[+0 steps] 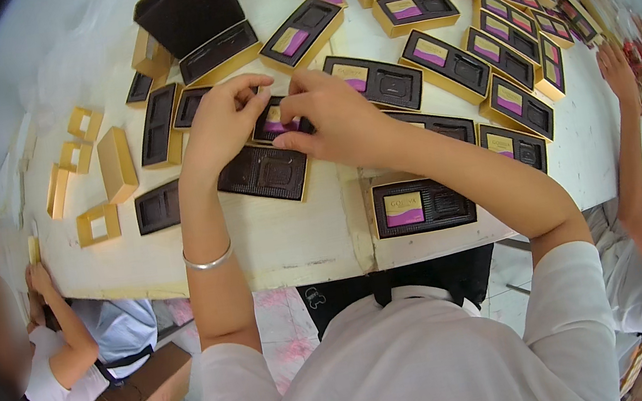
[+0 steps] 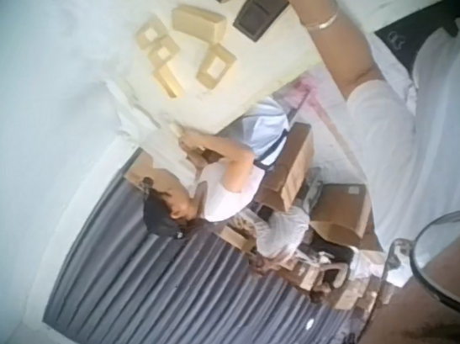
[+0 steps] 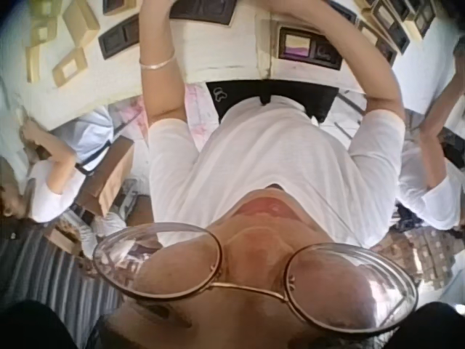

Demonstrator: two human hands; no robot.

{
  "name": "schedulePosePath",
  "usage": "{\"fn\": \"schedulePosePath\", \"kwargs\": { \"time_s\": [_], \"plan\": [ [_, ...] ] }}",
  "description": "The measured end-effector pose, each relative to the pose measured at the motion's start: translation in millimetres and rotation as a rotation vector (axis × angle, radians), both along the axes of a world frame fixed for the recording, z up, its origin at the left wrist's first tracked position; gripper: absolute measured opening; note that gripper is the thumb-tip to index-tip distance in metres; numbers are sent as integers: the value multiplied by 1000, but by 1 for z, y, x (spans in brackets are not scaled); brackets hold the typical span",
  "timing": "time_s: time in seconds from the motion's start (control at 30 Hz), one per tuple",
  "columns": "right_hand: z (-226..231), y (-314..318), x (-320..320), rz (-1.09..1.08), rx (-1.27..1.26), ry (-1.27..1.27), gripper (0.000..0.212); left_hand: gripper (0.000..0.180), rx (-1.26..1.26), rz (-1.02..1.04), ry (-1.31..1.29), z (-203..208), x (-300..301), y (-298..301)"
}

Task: The person assembles cosmetic compacts by placing small colored inserts into black trays and then inserting the trays into gold boxes. The person handles the components one at a time, repeatedly picking up inserts and trays, and placing them into boxes on a shared table.

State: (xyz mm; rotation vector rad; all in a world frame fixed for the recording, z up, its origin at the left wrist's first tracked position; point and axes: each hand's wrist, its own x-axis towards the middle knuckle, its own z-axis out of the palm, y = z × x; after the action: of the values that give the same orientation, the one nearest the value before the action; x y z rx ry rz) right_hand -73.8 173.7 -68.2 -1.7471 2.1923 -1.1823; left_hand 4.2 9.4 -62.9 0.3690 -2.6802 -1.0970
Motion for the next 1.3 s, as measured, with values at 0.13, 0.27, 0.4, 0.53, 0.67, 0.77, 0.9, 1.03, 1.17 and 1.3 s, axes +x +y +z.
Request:
{"fn": "schedulePosePath", "kwargs": {
  "time_s": [0.13, 0.27, 0.4, 0.53, 0.67, 0.77, 0.9, 1.03, 1.17, 1.3],
  "plan": [
    [-8, -14, 1, -103, 57, 196, 11, 18, -60, -53, 77, -7, 3, -4],
    [8, -24, -6, -28, 336, 134, 8, 16, -85, -6, -59, 5, 0, 5],
    [2, -13, -39, -32, -9, -194, 7, 17, 0, -11, -79, 2, 0, 2],
    [19, 19, -143, -420, -188, -76, 16, 18, 101, 118, 64, 10, -4, 11],
    [8, 54, -282, -623, -62, 129, 34, 15, 129, 214, 234, 14, -4, 13],
    [9, 52, -342, -660, 215, 132, 52, 12, 100, 272, 308, 20, -6, 20],
    [-18, 9, -404, -723, 347, 162, 72, 7, -24, 276, 343, 22, -6, 25],
    [-12, -31, -401, -707, 467, 306, 72, 5, 13, 317, 325, 20, -6, 31],
    [-31, -34, -404, -603, 320, 456, 47, 4, 6, 331, 410, 17, -2, 28],
    [-23, -19, -412, -661, 467, 384, 28, 5, 43, 314, 434, 20, -4, 30]
  ]
}}
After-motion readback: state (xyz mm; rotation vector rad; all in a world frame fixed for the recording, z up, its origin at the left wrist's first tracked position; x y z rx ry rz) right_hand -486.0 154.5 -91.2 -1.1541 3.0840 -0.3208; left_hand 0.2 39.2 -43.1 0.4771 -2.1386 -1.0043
